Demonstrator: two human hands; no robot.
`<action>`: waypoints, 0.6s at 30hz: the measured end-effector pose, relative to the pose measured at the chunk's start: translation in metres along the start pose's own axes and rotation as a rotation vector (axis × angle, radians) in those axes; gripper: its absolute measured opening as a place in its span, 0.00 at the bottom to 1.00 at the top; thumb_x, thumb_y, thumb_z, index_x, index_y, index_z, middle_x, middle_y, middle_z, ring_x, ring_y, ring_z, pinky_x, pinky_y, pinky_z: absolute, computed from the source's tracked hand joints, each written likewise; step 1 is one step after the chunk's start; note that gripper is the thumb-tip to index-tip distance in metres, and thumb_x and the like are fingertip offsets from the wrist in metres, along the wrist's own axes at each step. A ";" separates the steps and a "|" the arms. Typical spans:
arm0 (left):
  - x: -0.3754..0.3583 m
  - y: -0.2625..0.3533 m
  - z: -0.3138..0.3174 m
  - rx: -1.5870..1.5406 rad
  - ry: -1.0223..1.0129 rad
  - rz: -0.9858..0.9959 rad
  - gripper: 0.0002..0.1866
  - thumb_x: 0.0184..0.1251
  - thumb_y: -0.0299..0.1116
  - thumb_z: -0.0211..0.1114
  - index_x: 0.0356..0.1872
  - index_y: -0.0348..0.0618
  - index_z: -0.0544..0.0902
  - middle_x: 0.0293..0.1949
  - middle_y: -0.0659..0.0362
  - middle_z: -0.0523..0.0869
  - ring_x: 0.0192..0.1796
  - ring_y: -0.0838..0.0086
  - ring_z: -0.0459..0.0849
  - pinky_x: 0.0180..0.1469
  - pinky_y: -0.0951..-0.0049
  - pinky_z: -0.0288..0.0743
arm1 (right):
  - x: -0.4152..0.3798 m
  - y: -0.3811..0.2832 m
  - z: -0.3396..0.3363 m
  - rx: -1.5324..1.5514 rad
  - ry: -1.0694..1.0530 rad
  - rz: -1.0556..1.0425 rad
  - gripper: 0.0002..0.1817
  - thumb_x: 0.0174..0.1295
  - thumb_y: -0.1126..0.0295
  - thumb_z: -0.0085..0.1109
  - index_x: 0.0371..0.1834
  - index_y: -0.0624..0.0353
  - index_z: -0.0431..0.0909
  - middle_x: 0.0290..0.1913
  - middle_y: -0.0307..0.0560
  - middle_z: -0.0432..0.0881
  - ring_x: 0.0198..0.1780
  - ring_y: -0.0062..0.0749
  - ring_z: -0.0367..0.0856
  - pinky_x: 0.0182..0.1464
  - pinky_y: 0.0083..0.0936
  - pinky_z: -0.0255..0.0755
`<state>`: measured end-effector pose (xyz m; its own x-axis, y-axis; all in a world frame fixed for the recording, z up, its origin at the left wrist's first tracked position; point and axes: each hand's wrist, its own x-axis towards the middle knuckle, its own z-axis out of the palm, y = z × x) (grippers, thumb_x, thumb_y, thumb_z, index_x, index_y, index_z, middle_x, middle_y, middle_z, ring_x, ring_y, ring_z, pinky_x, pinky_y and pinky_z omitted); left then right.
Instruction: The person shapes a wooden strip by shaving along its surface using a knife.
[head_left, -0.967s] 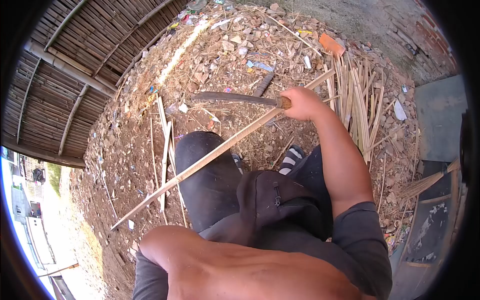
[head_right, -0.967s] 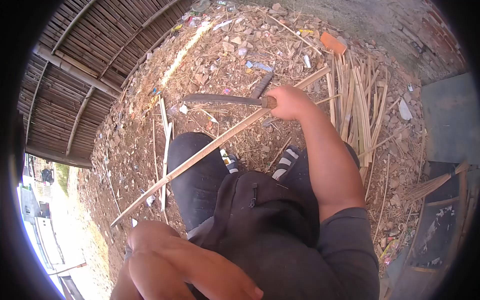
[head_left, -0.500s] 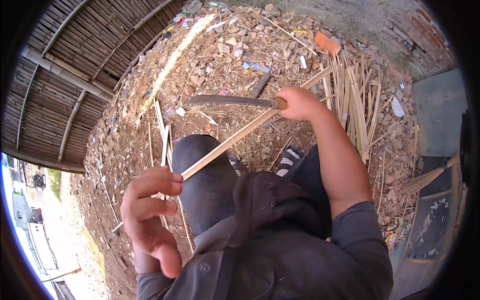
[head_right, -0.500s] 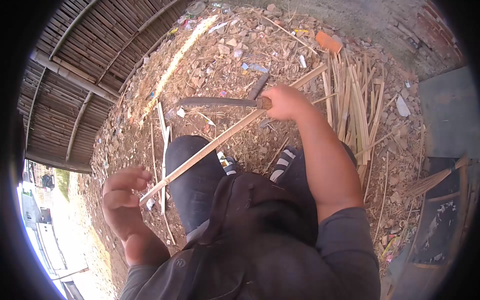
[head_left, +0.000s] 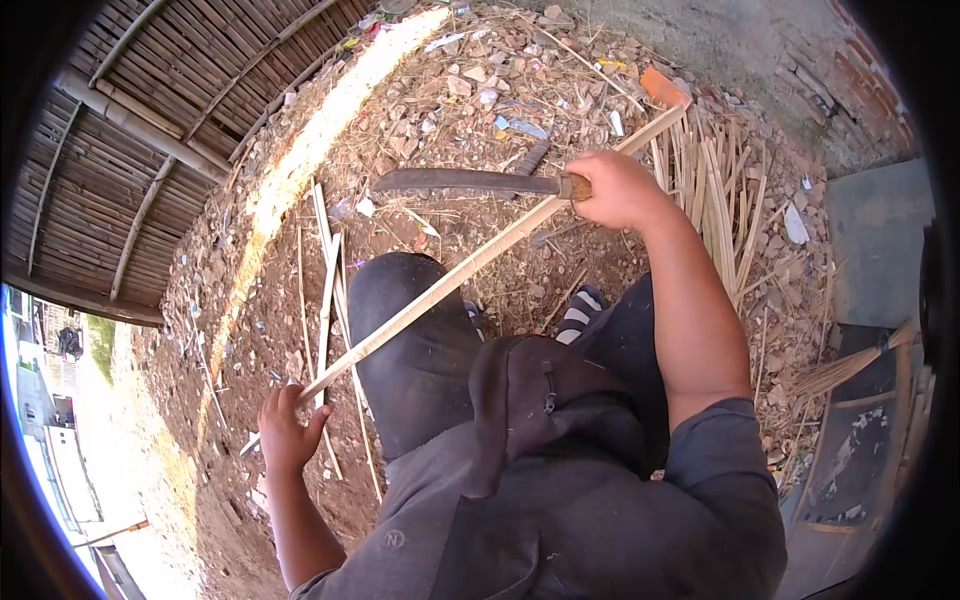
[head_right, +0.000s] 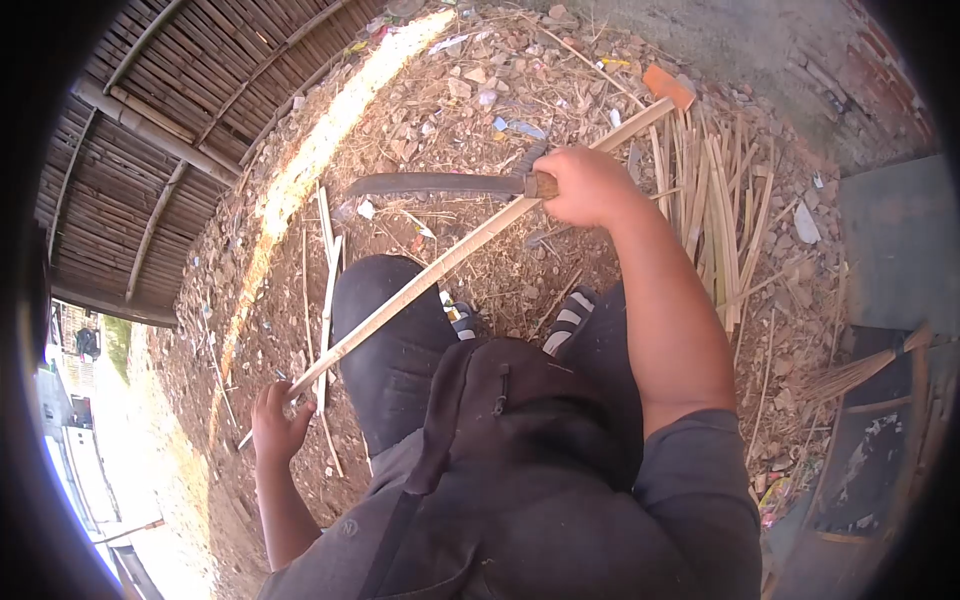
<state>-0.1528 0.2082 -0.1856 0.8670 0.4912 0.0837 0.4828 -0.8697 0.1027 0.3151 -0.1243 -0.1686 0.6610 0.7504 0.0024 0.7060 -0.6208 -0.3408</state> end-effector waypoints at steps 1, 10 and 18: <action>0.001 -0.004 0.005 -0.004 0.010 -0.013 0.26 0.66 0.57 0.70 0.41 0.40 0.80 0.35 0.48 0.85 0.40 0.47 0.84 0.43 0.46 0.75 | 0.000 0.004 0.004 0.014 0.085 -0.060 0.18 0.52 0.67 0.67 0.48 0.53 0.86 0.47 0.49 0.86 0.52 0.49 0.85 0.54 0.44 0.79; -0.001 0.012 0.043 -0.296 -0.054 -0.189 0.22 0.75 0.50 0.65 0.34 0.39 0.81 0.24 0.46 0.83 0.28 0.46 0.84 0.33 0.52 0.75 | -0.012 -0.017 -0.021 0.059 0.102 -0.088 0.16 0.53 0.63 0.73 0.43 0.55 0.85 0.41 0.51 0.87 0.46 0.53 0.86 0.46 0.47 0.77; 0.023 0.058 0.044 -0.213 -0.024 -0.141 0.22 0.76 0.49 0.64 0.29 0.40 0.75 0.22 0.45 0.81 0.28 0.43 0.82 0.32 0.48 0.74 | 0.000 -0.041 0.012 -0.052 -0.100 -0.241 0.16 0.56 0.55 0.73 0.41 0.49 0.82 0.31 0.52 0.86 0.39 0.57 0.87 0.41 0.51 0.78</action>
<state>-0.0995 0.1669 -0.2211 0.7970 0.6031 0.0309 0.5641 -0.7618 0.3186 0.2827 -0.0960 -0.1656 0.4453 0.8952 -0.0163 0.8539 -0.4301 -0.2932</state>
